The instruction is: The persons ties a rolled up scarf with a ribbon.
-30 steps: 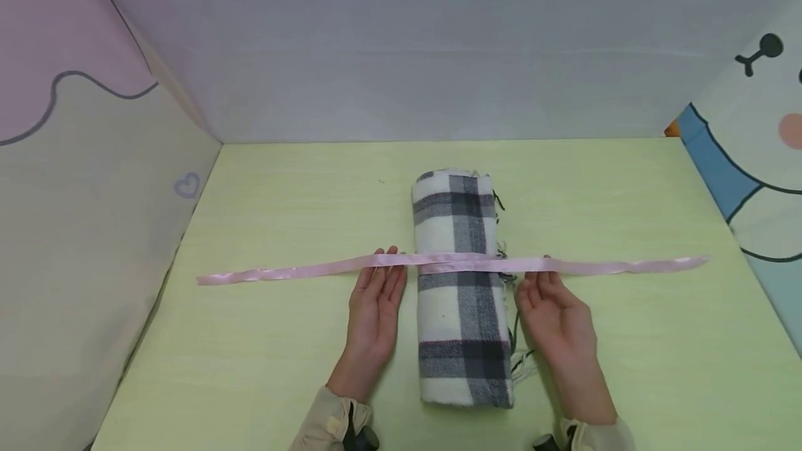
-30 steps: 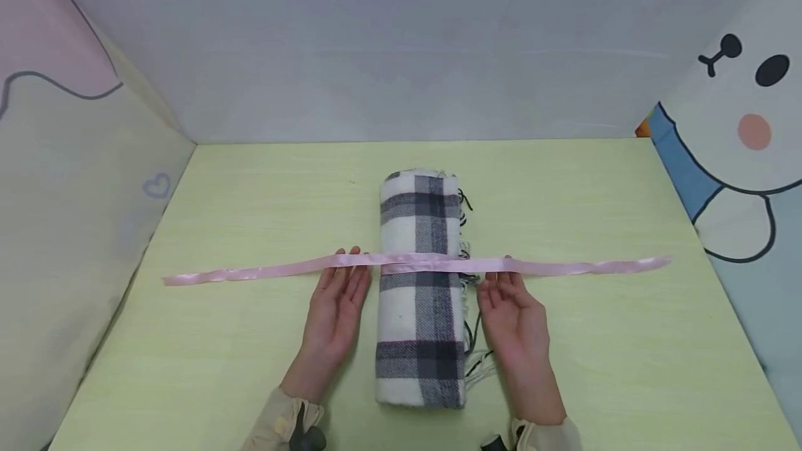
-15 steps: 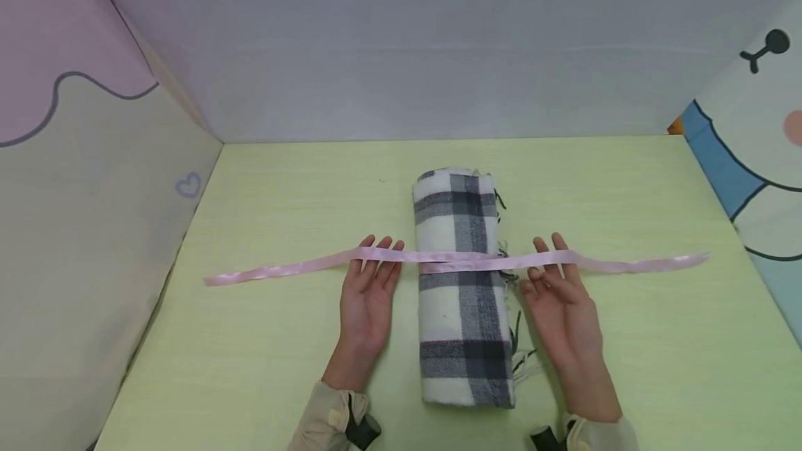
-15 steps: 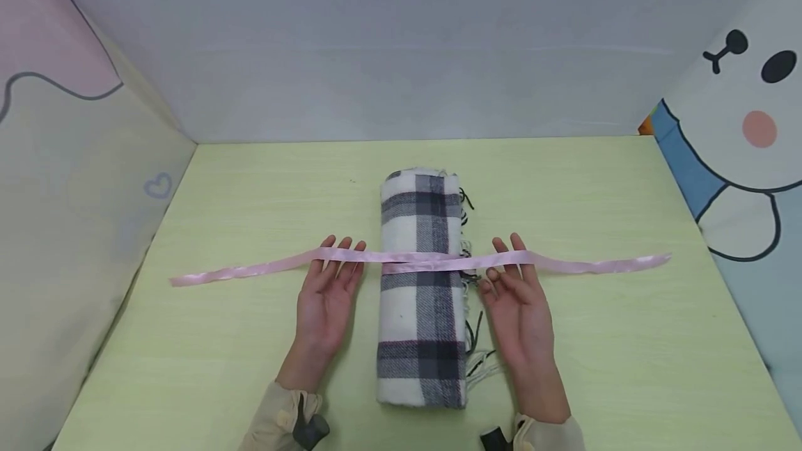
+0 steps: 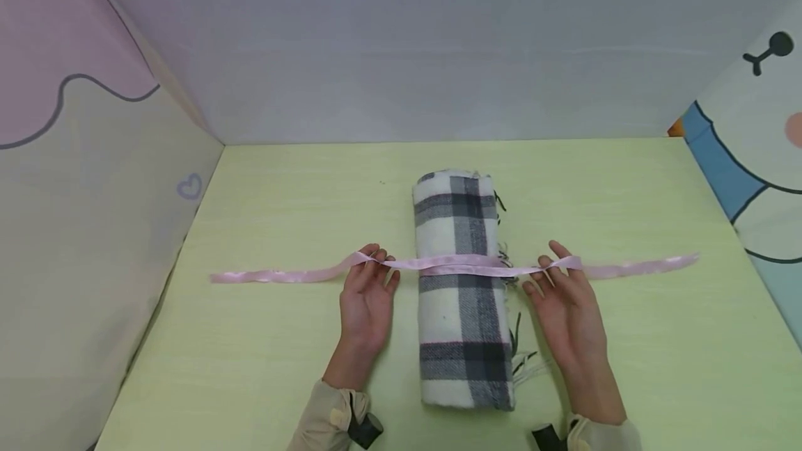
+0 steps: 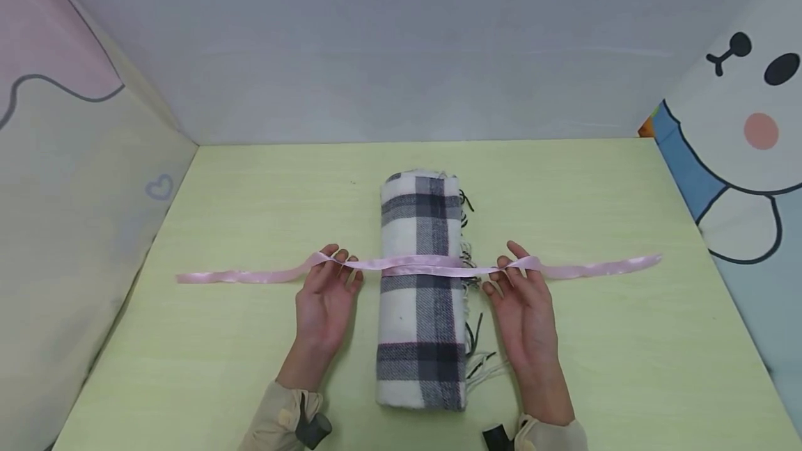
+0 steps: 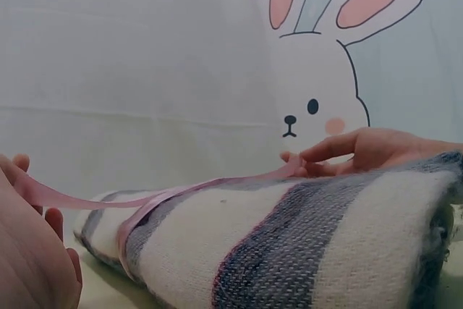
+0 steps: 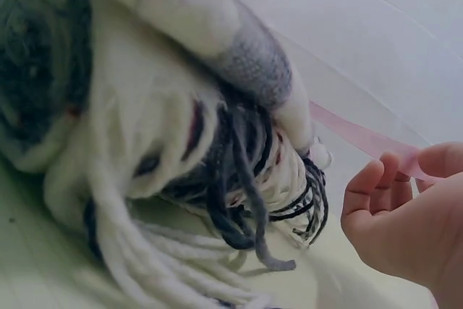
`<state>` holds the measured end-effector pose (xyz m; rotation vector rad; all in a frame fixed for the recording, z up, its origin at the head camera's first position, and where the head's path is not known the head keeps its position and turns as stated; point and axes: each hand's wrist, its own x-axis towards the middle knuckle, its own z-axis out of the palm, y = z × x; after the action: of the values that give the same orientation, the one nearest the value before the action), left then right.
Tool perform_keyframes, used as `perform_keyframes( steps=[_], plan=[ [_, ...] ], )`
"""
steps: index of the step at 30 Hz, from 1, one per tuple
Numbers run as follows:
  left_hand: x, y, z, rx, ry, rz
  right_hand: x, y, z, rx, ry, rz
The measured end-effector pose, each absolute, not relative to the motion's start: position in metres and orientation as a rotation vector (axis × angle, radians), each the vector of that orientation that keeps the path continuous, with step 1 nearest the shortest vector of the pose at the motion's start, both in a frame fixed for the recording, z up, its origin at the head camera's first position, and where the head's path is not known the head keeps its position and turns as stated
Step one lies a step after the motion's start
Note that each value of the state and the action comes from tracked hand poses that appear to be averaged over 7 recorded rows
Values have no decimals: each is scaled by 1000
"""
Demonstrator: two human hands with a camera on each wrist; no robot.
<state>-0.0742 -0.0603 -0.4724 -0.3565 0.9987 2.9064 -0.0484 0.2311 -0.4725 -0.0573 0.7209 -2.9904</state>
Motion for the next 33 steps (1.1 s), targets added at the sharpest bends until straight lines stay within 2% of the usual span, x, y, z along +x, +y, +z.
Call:
perform_keyframes(
  steps=[9, 14, 24, 33],
  plan=[
    [-75, -62, -474, -271, 963, 2947, -52, 232, -476, -29, 733, -3019],
    [-77, -63, -474, -231, 886, 2984, -52, 232, -477, -40, 547, -3049],
    [-77, -66, -474, -258, 663, 3039, -53, 234, -480, 2, 273, -3111],
    [-76, -71, -471, -263, 529, 3055, -57, 234, -482, -85, 119, -3133]
  ],
)
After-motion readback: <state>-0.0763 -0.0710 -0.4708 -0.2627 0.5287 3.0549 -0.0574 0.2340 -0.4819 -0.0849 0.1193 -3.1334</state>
